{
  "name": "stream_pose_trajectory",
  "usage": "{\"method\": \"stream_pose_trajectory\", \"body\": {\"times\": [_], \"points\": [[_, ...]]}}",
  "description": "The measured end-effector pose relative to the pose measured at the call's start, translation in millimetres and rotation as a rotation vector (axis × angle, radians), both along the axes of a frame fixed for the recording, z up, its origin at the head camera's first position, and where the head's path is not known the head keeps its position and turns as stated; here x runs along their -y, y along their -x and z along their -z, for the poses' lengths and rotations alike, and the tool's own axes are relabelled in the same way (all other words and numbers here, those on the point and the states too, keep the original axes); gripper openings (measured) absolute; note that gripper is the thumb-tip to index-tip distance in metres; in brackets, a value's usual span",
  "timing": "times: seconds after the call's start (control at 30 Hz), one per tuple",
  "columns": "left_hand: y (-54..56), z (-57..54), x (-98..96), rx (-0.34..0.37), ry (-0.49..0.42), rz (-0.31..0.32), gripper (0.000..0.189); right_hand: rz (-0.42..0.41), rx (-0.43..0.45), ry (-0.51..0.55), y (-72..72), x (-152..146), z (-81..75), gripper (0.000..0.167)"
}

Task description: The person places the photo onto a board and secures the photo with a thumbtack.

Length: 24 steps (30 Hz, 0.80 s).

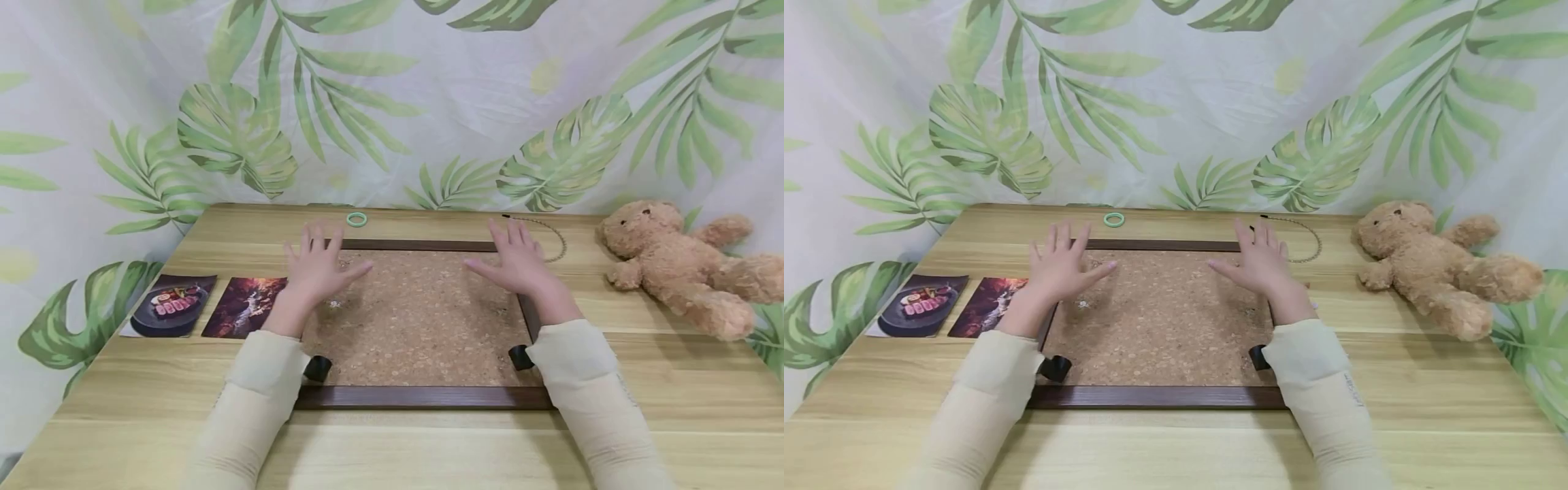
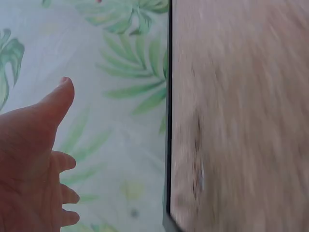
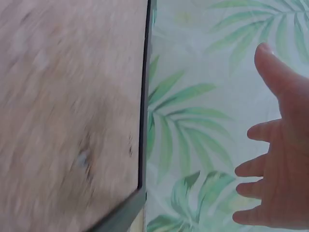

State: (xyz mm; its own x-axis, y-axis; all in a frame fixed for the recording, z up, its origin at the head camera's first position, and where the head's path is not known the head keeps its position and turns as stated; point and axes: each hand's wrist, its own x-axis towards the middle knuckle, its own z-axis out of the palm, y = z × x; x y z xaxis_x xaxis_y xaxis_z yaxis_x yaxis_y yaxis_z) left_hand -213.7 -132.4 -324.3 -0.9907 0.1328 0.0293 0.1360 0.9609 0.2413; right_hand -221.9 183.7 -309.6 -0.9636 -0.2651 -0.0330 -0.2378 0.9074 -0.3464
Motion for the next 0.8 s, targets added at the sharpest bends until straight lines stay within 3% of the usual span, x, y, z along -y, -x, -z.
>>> {"method": "stream_pose_trajectory", "body": {"times": [0.27,0.53,0.8], "points": [[-12.0,5.1,56.1,-0.049,-0.104,-0.066,0.091,0.005,-0.015,0.046,-8.1,-40,10.6,0.087],[-22.5,20.3,111.0,-0.076,-0.205,-0.08,0.091,0.008,-0.031,0.223,-13.3,-79,19.3,0.08],[-31.4,38.2,141.6,-0.028,-0.321,-0.142,0.088,0.137,0.149,0.435,-25.2,-108,33.9,0.08]]}}
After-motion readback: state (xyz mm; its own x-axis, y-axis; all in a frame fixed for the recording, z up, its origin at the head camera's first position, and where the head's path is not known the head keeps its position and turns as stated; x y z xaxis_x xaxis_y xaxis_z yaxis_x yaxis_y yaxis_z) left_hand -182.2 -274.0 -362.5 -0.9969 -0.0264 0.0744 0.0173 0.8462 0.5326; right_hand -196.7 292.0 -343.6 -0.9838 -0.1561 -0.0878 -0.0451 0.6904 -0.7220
